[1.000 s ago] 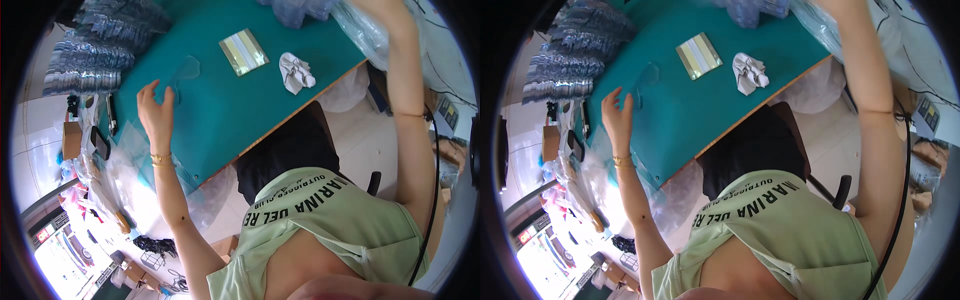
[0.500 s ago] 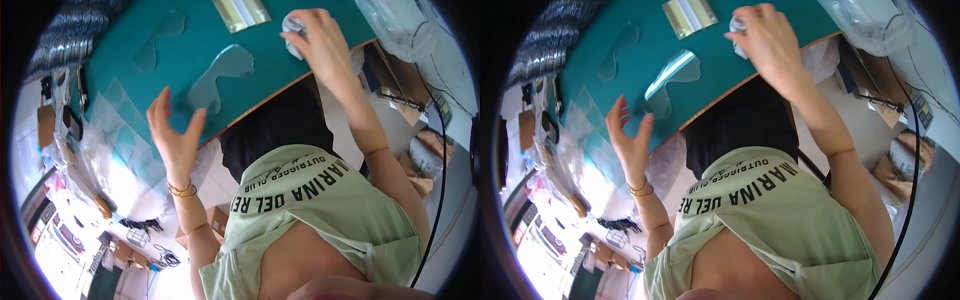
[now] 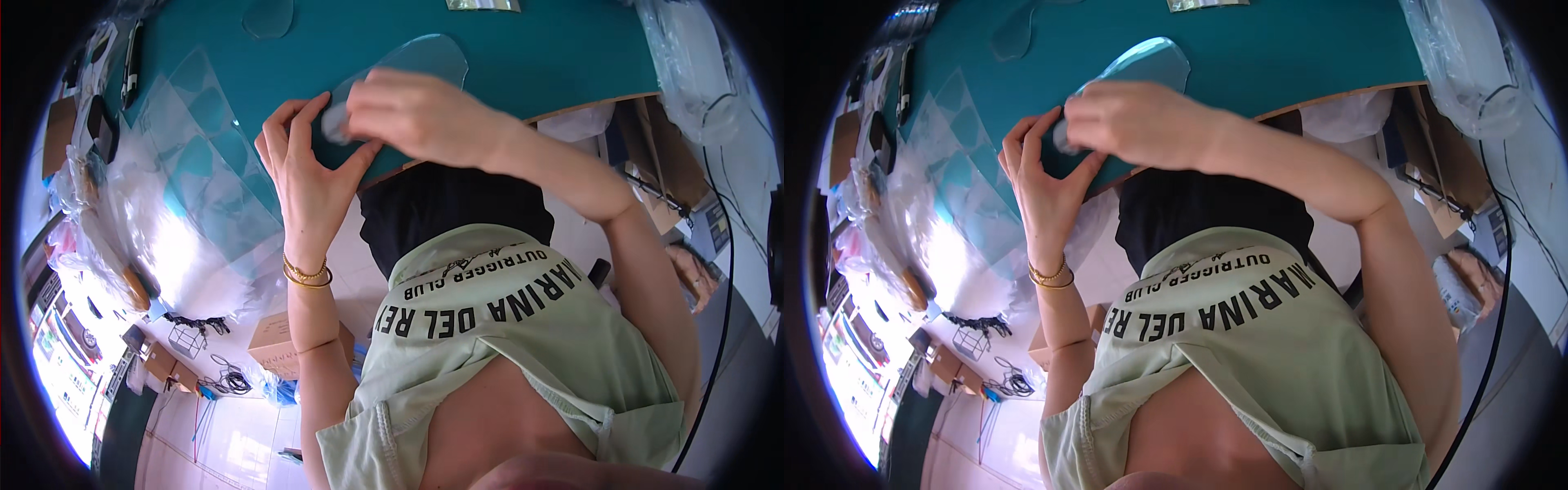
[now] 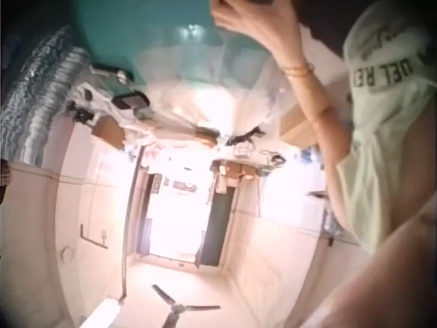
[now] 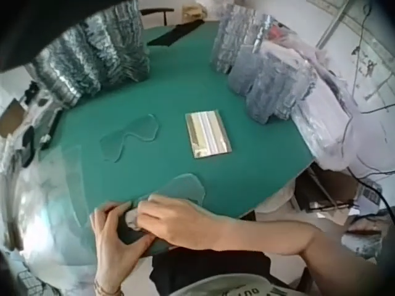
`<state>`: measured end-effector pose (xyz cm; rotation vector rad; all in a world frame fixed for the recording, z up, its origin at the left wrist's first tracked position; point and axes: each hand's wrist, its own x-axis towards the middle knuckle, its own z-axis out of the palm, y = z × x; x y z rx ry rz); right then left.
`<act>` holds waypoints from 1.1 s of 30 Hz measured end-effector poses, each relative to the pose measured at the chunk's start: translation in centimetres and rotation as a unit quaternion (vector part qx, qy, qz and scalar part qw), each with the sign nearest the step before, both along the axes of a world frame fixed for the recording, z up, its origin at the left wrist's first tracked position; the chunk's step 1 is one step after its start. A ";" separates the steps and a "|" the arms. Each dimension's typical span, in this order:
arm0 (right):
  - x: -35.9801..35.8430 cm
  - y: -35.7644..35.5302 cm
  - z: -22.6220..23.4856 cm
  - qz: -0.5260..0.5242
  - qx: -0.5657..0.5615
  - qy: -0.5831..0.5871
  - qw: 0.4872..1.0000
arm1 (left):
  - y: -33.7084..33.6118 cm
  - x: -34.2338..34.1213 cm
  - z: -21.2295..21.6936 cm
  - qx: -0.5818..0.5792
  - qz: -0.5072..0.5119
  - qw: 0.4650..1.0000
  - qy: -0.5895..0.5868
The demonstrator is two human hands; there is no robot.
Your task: The recorder cleans safety goggles with a cloth and packages or stacks them.
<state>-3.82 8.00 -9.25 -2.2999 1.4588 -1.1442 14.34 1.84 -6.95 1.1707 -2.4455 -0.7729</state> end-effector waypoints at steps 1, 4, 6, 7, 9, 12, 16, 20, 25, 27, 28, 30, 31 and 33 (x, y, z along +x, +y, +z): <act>-0.8 -0.7 -0.3 -0.006 -0.016 0.009 1.000 | 0.1 0.2 0.0 -0.004 0.006 1.000 0.005; -2.7 -1.2 0.0 -0.082 -0.022 0.007 0.996 | 0.1 0.2 -0.1 -0.015 -0.001 1.000 0.005; -1.4 -0.3 0.7 -0.073 0.000 0.018 0.997 | 0.1 0.2 -0.1 -0.018 -0.002 1.000 0.012; -0.2 0.0 0.6 -0.036 -0.010 0.022 0.999 | 0.0 0.1 -0.2 -0.023 0.001 1.000 0.011; 1.7 -0.2 0.0 -0.042 0.027 -0.010 0.999 | 0.0 -0.4 -0.7 -0.023 0.007 0.999 0.022; 0.3 -0.4 -0.3 -0.096 0.019 -0.011 0.995 | 0.0 -0.6 -0.3 -0.010 0.010 1.000 0.009; -4.1 1.4 0.5 -0.244 0.021 -0.009 0.970 | -0.1 -0.9 0.5 0.002 0.021 1.000 0.001; -4.4 3.5 0.8 -0.304 0.060 -0.032 0.950 | -0.3 0.2 0.8 -0.022 0.020 1.000 0.007; -7.9 6.9 1.8 -0.393 0.090 -0.024 0.915 | -1.1 2.5 2.2 0.081 0.012 0.994 0.070; -10.4 8.2 2.8 -0.451 0.150 0.015 0.880 | -3.1 5.1 2.6 0.031 0.100 0.991 0.080; -12.2 8.8 2.4 -0.447 0.110 0.155 0.874 | -4.5 6.5 2.8 0.015 0.145 0.986 0.084; -12.3 8.3 3.3 -0.467 0.071 0.217 0.854 | -7.6 9.8 2.7 -0.018 0.238 0.970 0.045; -11.9 7.4 3.7 -0.463 0.064 0.212 0.858 | -9.2 11.3 2.6 -0.043 0.246 0.968 -0.003; -9.7 5.6 4.5 -0.432 0.015 0.154 0.889 | -11.1 13.7 2.4 -0.112 0.243 0.955 -0.128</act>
